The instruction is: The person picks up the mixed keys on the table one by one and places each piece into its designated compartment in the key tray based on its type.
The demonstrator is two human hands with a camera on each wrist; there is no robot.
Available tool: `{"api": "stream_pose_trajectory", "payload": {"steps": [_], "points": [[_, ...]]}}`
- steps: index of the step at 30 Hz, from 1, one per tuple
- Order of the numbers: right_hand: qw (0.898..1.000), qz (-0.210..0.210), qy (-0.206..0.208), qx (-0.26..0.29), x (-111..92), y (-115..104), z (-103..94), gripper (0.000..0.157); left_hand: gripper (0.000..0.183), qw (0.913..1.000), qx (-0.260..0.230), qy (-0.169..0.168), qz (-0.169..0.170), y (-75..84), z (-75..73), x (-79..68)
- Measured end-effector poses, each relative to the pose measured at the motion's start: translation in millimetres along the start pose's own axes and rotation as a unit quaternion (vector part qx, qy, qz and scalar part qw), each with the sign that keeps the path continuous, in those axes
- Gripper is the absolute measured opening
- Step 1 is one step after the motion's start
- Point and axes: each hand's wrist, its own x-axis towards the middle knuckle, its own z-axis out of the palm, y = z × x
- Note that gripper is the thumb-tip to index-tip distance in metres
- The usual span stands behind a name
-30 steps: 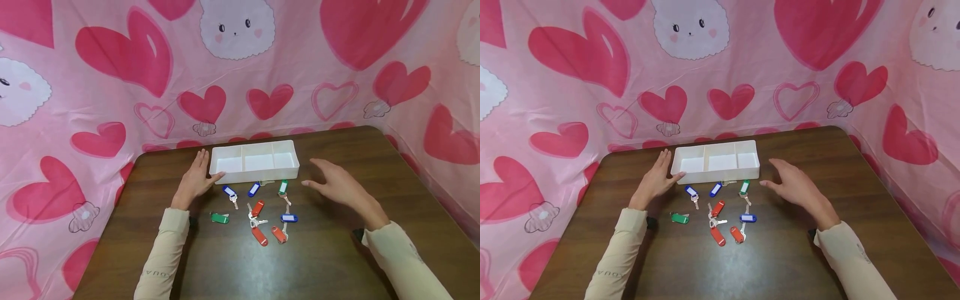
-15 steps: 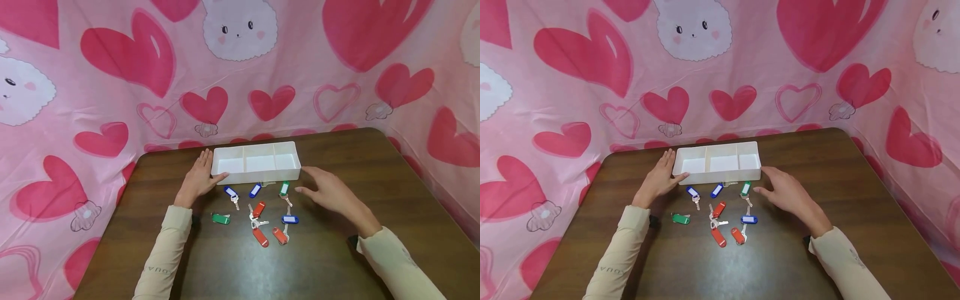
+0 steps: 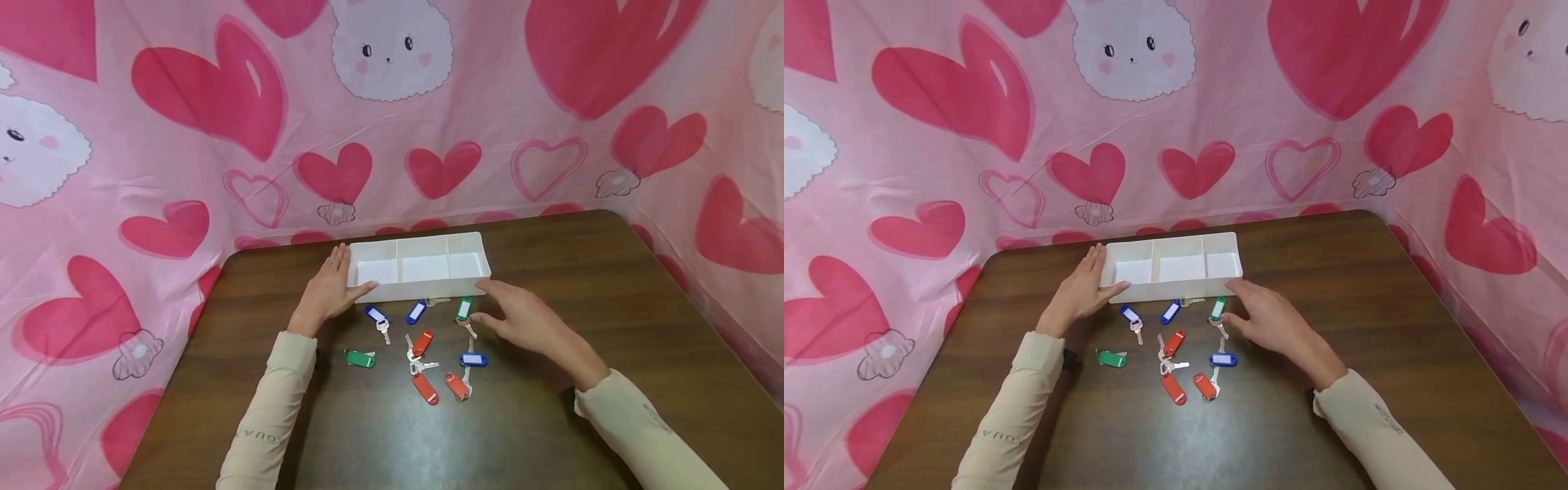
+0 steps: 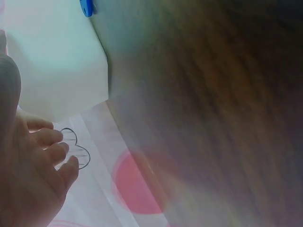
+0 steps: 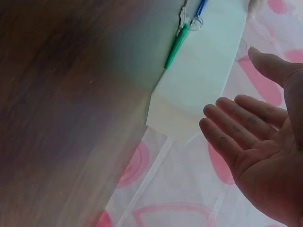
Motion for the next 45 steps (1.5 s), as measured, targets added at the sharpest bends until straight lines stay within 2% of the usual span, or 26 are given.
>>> {"api": "stream_pose_trajectory", "payload": {"steps": [7,14,26,37,45], "points": [[1.0,-0.02,-0.015,-0.005,2,-5,6.0,0.065,0.116,0.9999,0.007,-0.01,-0.002,1.3,0.9,1.4],[0.997,-0.06,-0.033,-0.022,7,-8,12.1,0.059,0.118,0.9999,0.011,-0.008,0.001,2.6,0.8,2.2],[0.992,-0.097,-0.077,-0.031,15,-6,21.7,0.056,0.118,0.9997,0.017,-0.015,0.003,-4.0,0.7,3.3],[0.988,-0.122,-0.089,-0.037,19,-6,24.7,0.05,0.118,0.9998,0.016,-0.007,0.007,-3.7,0.0,5.4],[0.985,-0.139,-0.084,-0.052,21,-5,28.0,0.045,0.117,0.9992,0.037,-0.002,0.016,-3.8,0.4,6.9]]}}
